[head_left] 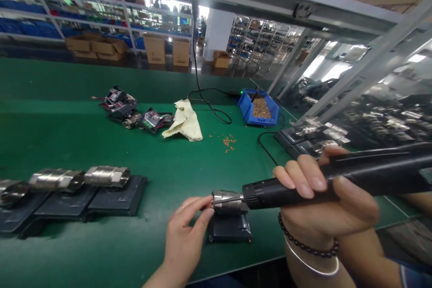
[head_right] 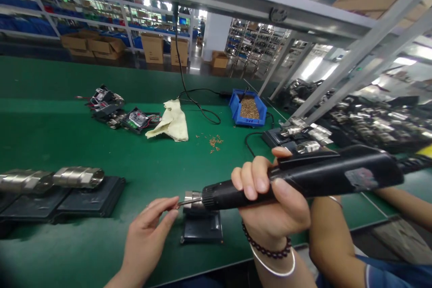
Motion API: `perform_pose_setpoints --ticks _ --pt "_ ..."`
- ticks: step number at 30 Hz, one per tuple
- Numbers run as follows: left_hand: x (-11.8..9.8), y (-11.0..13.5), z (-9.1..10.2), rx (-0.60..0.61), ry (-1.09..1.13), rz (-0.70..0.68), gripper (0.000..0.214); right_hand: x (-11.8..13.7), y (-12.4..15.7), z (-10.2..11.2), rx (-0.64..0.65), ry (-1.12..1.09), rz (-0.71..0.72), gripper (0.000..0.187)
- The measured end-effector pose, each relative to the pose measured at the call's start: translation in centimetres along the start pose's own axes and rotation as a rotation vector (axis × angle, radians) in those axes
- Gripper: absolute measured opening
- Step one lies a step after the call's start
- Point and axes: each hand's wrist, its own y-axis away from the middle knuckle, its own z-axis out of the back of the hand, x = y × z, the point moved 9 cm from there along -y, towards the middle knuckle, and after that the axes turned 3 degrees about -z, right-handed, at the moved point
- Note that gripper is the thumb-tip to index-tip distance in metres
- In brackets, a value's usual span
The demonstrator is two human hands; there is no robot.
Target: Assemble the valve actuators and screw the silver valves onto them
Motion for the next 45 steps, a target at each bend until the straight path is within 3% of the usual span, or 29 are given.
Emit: perform_pose_setpoints --ticks 3,9,17,28,32,35,37,41,45 --pt "-1.7 0.2 0.0 -0.008 -0.017 -0.095 0.016 0.5 0.5 0.2 -0.007 0.001 0.014 0.027" --pt "-2.2 0.3 -1.1 0.06 -0.017 -0.134 0.022 0.8 1.0 0.4 -0.01 0.028 0.01 0.025" --pt "-4.4 0.2 -0.4 0.006 -0.089 -0.297 0.011 1.8 1.6 1.4 -0.073 0.0 0.001 0.028" --pt "-4.7 0.0 -1.9 0.111 -0.113 -0.295 0.031 2.1 1.8 0.4 0.022 -0.034 -0.003 0.026" --pt "-2.9 0.4 -1.3 0.137 -0.223 -0.275 0.045 3.5 1.0 0.8 0.036 0.012 0.03 0.025" --pt "0.7 0.4 -0.5 0.156 -0.308 -0.147 0.061 5.2 -0.1 2.1 -0.057 0.145 0.094 0.024" --pt "3.5 0.5 -1.1 0.249 -0.33 -0.033 0.064 5.6 -0.7 3.2 -0.125 0.232 0.142 0.025" --pt "6.9 1.6 -4.5 0.528 -0.315 0.087 0.074 2.7 -1.5 4.6 -0.096 0.361 0.112 0.026" --pt "7.6 2.1 -5.9 0.604 -0.312 0.116 0.069 -1.5 -1.6 5.8 -0.041 0.427 -0.015 0.026"
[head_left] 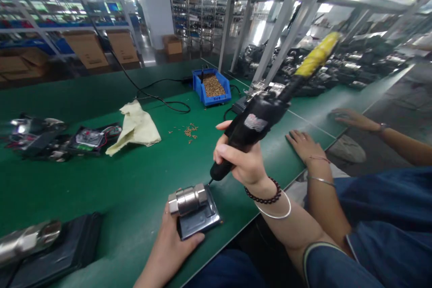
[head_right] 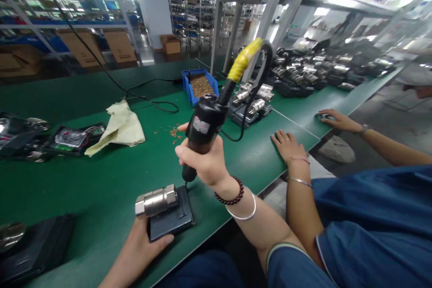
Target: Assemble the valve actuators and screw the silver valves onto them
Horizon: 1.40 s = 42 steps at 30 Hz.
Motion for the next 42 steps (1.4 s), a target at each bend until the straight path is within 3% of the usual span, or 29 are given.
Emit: perform_pose_setpoints --ticks 10,18,21,23,27,29,32,34,37,42 --pt "0.1 0.1 0.3 -0.017 0.015 0.021 0.065 -1.8 -0.1 -1.3 0.099 0.025 -0.122 0.021" --pt "2.0 0.7 -0.3 -0.012 0.002 0.03 0.072 -3.1 -0.3 -3.2 0.157 0.21 -0.195 0.022" --pt "2.9 1.0 -0.6 -0.009 0.001 0.027 0.073 -4.0 -0.1 -3.3 0.192 0.135 -0.223 0.02" --pt "3.3 1.1 -0.7 -0.021 0.0 0.024 0.075 -4.2 0.0 -3.4 0.256 0.045 -0.239 0.029" --pt "3.1 1.4 -1.2 -0.039 0.023 -0.017 0.078 -2.8 -1.1 -2.1 0.333 -0.075 -0.18 0.034" --pt "2.8 1.5 -1.4 -0.089 0.026 -0.03 0.081 -1.5 -2.8 0.3 0.191 -0.087 -0.076 0.029" --pt "2.2 1.6 -1.6 -0.175 0.011 -0.026 0.08 0.0 -4.9 5.4 -0.227 -0.038 0.15 0.029" --pt "2.0 1.5 -1.7 -0.197 0.007 -0.021 0.077 -0.5 -5.6 7.2 -0.405 0.016 0.244 0.031" --pt "2.3 1.1 -1.7 -0.189 0.021 -0.026 0.076 -3.1 -6.8 7.5 -0.447 0.081 0.272 0.032" --pt "3.3 0.5 -2.5 -0.037 0.014 -0.08 0.076 -7.0 -8.5 6.4 -0.463 0.159 0.268 0.031"
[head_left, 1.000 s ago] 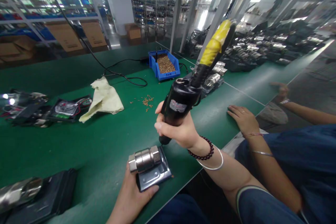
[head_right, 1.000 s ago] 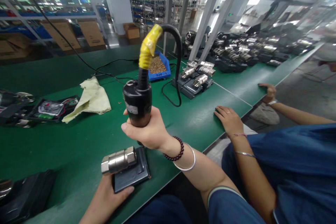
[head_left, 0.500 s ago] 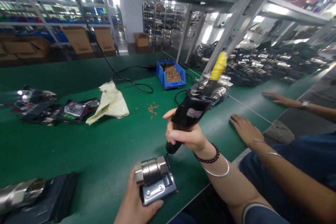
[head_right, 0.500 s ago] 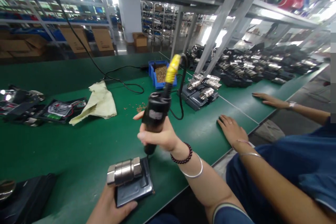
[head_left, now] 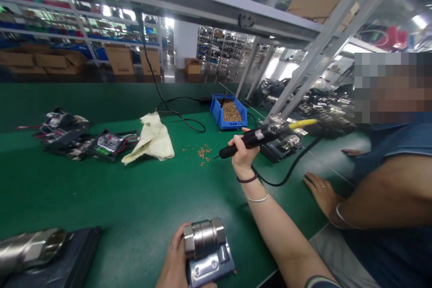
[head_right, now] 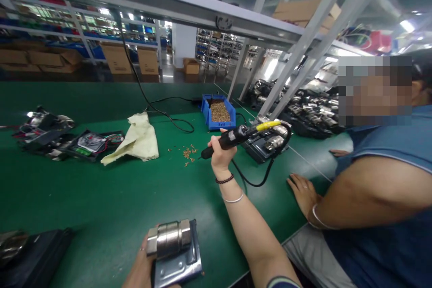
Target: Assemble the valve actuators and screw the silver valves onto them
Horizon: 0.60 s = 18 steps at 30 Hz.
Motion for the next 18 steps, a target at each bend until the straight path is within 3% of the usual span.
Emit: perform_pose_setpoints --ticks 6,9,14,18 --pt "0.1 0.1 -0.2 -0.141 -0.037 0.035 0.085 -1.2 0.5 -2.3 0.039 0.025 -0.026 0.028" --pt "-0.7 0.1 -0.5 -0.106 -0.007 0.028 0.084 -0.1 1.0 -2.2 0.041 -0.005 -0.032 0.028" --pt "-2.3 0.3 0.9 -0.073 0.084 -0.013 0.078 5.3 2.2 -1.4 0.047 -0.143 -0.038 0.026" --pt "-3.9 0.3 4.7 -0.227 0.114 -0.038 0.047 11.0 3.7 -0.8 0.081 -0.267 -0.082 0.028"
